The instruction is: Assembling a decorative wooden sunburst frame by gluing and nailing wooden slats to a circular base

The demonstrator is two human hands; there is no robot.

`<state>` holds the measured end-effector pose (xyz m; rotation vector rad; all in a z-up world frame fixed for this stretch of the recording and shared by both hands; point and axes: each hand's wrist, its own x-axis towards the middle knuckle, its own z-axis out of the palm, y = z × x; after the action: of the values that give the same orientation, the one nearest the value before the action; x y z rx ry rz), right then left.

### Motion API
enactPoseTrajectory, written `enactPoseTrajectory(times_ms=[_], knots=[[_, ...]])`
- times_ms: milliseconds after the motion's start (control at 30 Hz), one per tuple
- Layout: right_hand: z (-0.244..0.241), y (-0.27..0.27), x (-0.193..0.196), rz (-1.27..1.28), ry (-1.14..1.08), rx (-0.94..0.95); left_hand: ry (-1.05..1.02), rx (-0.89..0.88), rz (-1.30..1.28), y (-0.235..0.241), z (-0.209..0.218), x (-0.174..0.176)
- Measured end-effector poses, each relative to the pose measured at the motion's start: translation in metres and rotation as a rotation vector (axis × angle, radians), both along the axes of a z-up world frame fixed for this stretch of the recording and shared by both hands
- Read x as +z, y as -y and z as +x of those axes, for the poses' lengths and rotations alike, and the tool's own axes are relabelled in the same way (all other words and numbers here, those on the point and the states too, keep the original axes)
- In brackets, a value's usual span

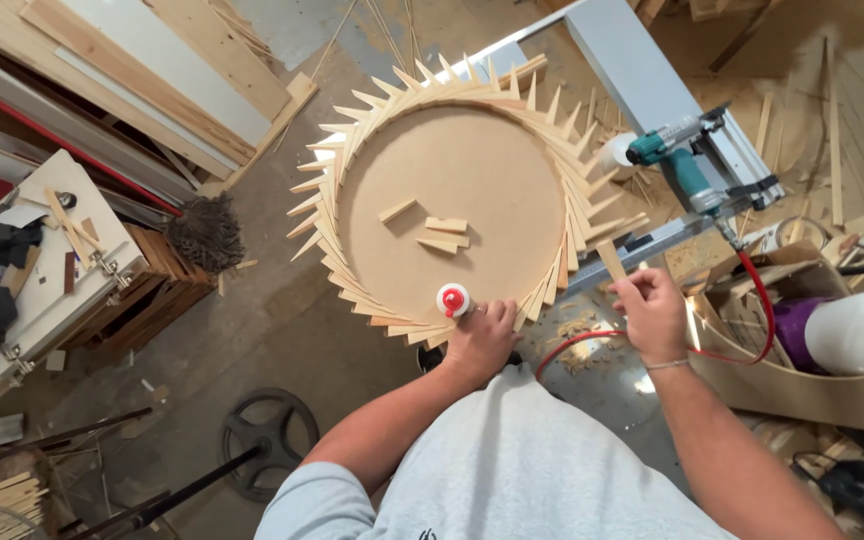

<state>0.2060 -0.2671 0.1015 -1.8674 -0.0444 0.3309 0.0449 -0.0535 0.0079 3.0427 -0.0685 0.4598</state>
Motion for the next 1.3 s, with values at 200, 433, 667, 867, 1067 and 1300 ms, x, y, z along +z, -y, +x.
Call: enactPoseTrajectory(times_ms=[200, 433, 667, 867, 1067, 1300], knots=[[-0.030, 0.043, -0.086, 0.314, -0.237, -0.087, 0.028, -0.134, -0.272, 0.009, 0.030, 0.043], [-0.043, 0.031, -0.038, 0.528, -0.552, -0.144, -0.316, -0.035, -1.197, 0.027, 0.062, 0.086], [-0.033, 0.034, -0.056, 0.634, -0.664, -0.093, -0.293, -0.104, -1.191, 0.028, 0.071, 0.084], [-0.039, 0.033, -0.078, 0.761, -0.689, -0.073, -0.105, -0.286, -0.722, 0.031, 0.069, 0.064], [-0.054, 0.011, -0.118, 0.902, -0.720, -0.064, 0.005, -0.328, -0.521, 0.043, 0.080, 0.057], [-0.012, 0.015, -0.096, 0.581, -0.625, -0.257, -0.332, 0.220, -0.462, 0.046, 0.115, 0.066]])
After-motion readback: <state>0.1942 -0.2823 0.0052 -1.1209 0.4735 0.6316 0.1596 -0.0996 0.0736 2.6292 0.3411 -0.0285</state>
